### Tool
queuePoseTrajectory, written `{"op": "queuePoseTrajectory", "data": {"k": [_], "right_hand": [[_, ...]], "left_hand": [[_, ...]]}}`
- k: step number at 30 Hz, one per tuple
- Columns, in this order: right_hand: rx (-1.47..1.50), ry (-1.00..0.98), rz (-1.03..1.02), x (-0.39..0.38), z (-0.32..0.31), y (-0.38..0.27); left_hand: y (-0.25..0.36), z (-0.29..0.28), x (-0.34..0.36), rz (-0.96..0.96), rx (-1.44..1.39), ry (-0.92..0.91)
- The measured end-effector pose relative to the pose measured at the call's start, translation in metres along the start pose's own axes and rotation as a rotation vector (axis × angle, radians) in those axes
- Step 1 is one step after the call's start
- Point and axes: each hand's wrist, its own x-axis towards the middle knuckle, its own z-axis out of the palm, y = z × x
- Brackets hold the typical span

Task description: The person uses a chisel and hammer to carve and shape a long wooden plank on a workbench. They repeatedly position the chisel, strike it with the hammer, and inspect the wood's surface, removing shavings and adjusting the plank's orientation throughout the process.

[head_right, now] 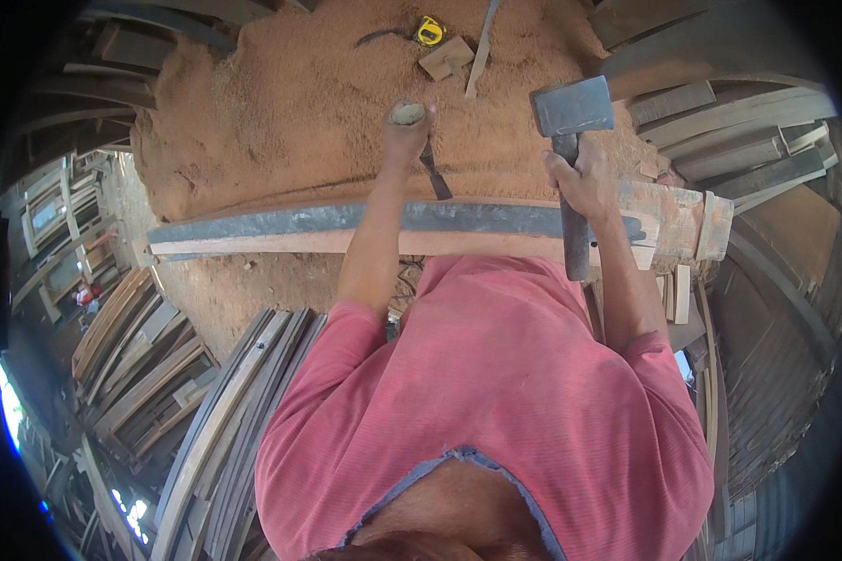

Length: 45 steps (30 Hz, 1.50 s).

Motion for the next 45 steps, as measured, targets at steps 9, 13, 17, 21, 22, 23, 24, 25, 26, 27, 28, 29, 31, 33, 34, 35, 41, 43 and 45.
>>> {"op": "queuePoseTrajectory", "data": {"k": [9, 13, 17, 21, 22, 23, 24, 25, 26, 27, 28, 29, 31, 33, 34, 35, 41, 43, 45], "right_hand": [[0.108, -0.060, -0.049, 0.052, -0.013, -0.012], [0.065, -0.037, -0.095, 0.081, -0.023, -0.034], [0.013, 0.020, -0.141, 0.121, -0.019, -0.057], [-0.093, 0.014, -0.104, 0.177, 0.001, -0.058], [-0.182, -0.029, -0.056, 0.192, 0.013, -0.054], [-0.270, -0.073, -0.008, 0.204, 0.030, -0.043], [-0.357, -0.120, 0.045, 0.212, 0.049, -0.024], [-0.535, -0.169, -0.193, 0.208, 0.068, 0.021], [-0.579, -0.252, -0.232, 0.208, 0.074, 0.032], [-0.618, -0.332, -0.277, 0.208, 0.079, 0.042], [-0.520, -0.455, -0.103, 0.195, 0.075, 0.020], [-0.421, -0.572, 0.074, 0.192, 0.072, 0.000], [-0.334, -0.487, 0.135, 0.201, 0.060, -0.026], [-0.261, -0.357, 0.139, 0.221, 0.059, -0.025], [-0.228, -0.271, 0.123, 0.235, 0.063, -0.011], [-0.192, -0.201, 0.128, 0.232, 0.072, 0.008], [-0.332, -0.608, 0.134, 0.202, 0.071, 0.010], [-0.171, -0.451, 0.243, 0.207, 0.078, 0.024], [-0.248, -0.456, 0.204, 0.203, 0.087, 0.040]], "left_hand": [[-0.002, 0.014, 0.013, 0.051, 0.221, -0.107], [0.001, 0.018, 0.023, -0.003, 0.237, -0.146], [-0.014, 0.018, 0.047, -0.198, 0.150, -0.163], [-0.015, 0.030, 0.060, -0.323, 0.182, -0.192], [-0.019, 0.033, 0.064, -0.318, 0.211, -0.211], [-0.025, 0.036, 0.068, -0.315, 0.240, -0.230], [-0.029, 0.039, 0.070, -0.315, 0.271, -0.250], [-0.027, 0.043, 0.066, -0.295, 0.278, -0.248], [-0.022, 0.043, 0.063, -0.272, 0.278, -0.227], [-0.017, 0.045, 0.065, -0.243, 0.277, -0.207], [-0.023, 0.042, 0.065, -0.262, 0.240, -0.191], [-0.030, 0.038, 0.066, -0.281, 0.204, -0.177], [-0.043, 0.035, 0.058, -0.323, 0.158, -0.200], [-0.037, 0.034, 0.066, -0.304, 0.137, -0.235], [-0.032, 0.036, 0.075, -0.287, 0.161, -0.252], [-0.033, 0.035, 0.072, -0.297, 0.186, -0.268], [-0.043, 0.035, 0.066, -0.300, 0.185, -0.196], [-0.045, 0.035, 0.069, -0.316, 0.204, -0.210], [-0.044, 0.035, 0.071, -0.339, 0.233, -0.234]]}}
